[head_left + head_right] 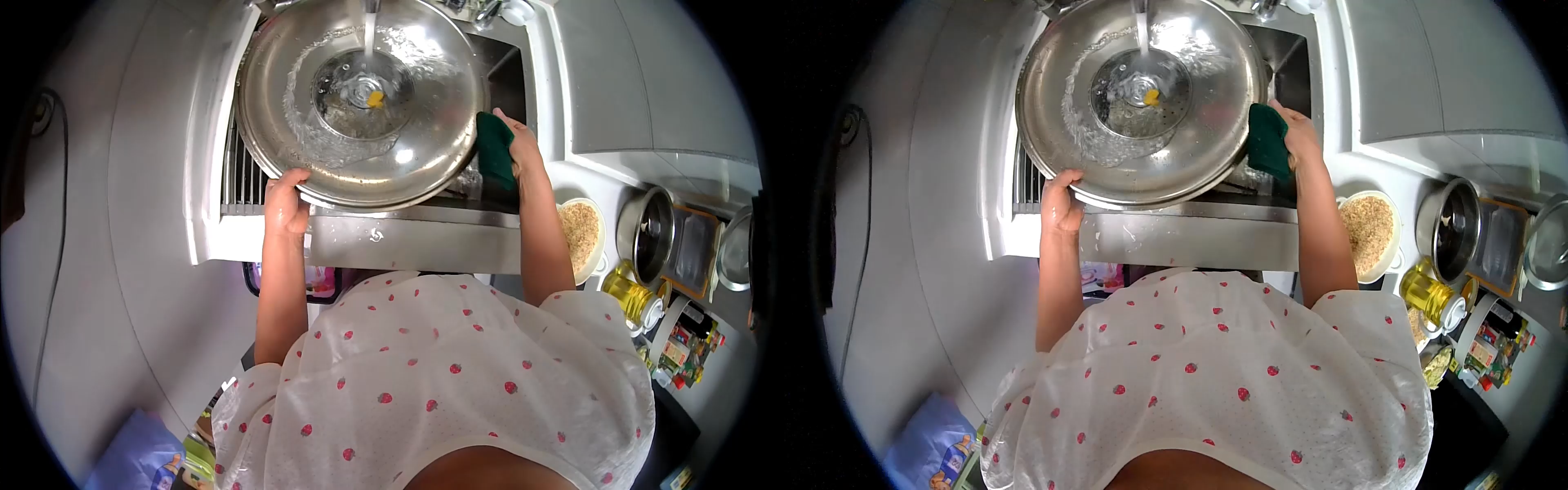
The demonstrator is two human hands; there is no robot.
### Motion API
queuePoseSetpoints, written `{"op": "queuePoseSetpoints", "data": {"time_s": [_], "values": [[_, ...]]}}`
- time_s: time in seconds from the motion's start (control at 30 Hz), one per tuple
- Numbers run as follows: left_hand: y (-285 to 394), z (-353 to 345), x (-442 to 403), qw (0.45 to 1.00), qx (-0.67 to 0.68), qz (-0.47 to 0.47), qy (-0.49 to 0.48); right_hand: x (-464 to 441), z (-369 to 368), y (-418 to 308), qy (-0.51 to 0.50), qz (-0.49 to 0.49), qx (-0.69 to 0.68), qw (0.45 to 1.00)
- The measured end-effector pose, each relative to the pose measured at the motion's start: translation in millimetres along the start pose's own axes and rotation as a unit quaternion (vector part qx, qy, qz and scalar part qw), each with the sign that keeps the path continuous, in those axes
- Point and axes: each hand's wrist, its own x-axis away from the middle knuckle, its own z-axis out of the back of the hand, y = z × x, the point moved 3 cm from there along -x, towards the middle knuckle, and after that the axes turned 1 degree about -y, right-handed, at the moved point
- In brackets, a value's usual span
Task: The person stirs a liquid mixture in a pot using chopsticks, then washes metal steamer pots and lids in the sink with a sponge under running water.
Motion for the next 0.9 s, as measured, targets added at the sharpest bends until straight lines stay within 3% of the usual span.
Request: {"op": "queuePoseSetpoints", "data": {"time_s": [0.03,0.17,0.2,0.3,0.4,0.43,0.47,0.5,0.57,0.6,0.73,0.83,0.9], "values": [[3.3,0.3,-0.6,1.0,0.006,-0.028,0.006,-8.1,-2.8,-2.4,0.037,0.027,0.069,0.997],[-1.0,8.0,-2.4,0.998,0.035,-0.017,0.04,-26.3,-22.1,-14.7,0.088,0.09,0.068,0.99],[-2.3,5.9,-2.1,0.998,0.044,-0.016,0.05,-34.4,-32.4,-20.9,0.091,0.136,0.138,0.977],[-11.5,7.0,-5.2,0.998,0.034,-0.025,0.05,-9.5,-89.1,-53.4,0.155,0.35,0.28,0.88],[-16.8,3.7,-2.7,0.998,0.025,-0.02,0.053,-7.7,-140.5,-52.2,0.137,0.488,0.382,0.773],[-18.3,1.6,-1.7,0.998,0.022,-0.022,0.051,-12.0,-152.3,-38.8,0.094,0.452,0.499,0.733],[-17.9,-2.8,1.1,0.997,0.031,-0.034,0.058,-1.8,-163.7,-32.0,-0.032,0.332,0.566,0.754],[-17.6,-7.7,3.4,0.997,0.03,-0.033,0.058,-2.6,-163.1,-16.4,-0.032,0.33,0.567,0.754],[-15.7,-11.3,8.0,0.994,0.029,-0.073,0.071,-2.7,-165.0,23.2,-0.073,0.419,0.596,0.681],[-18.4,-7.7,6.5,0.994,0.031,-0.073,0.075,-7.5,-163.7,33.3,-0.105,0.372,0.608,0.694],[-21.2,-1.0,5.1,0.996,0.011,-0.067,0.05,-12.8,-167.3,36.5,-0.065,0.393,0.579,0.712],[-23.0,2.3,9.7,0.996,0.0,-0.07,0.053,-31.9,-161.3,30.4,-0.049,0.398,0.617,0.677],[-26.5,3.0,11.1,0.995,-0.004,-0.075,0.06,-41.3,-155.0,25.1,-0.041,0.324,0.613,0.719]]}}
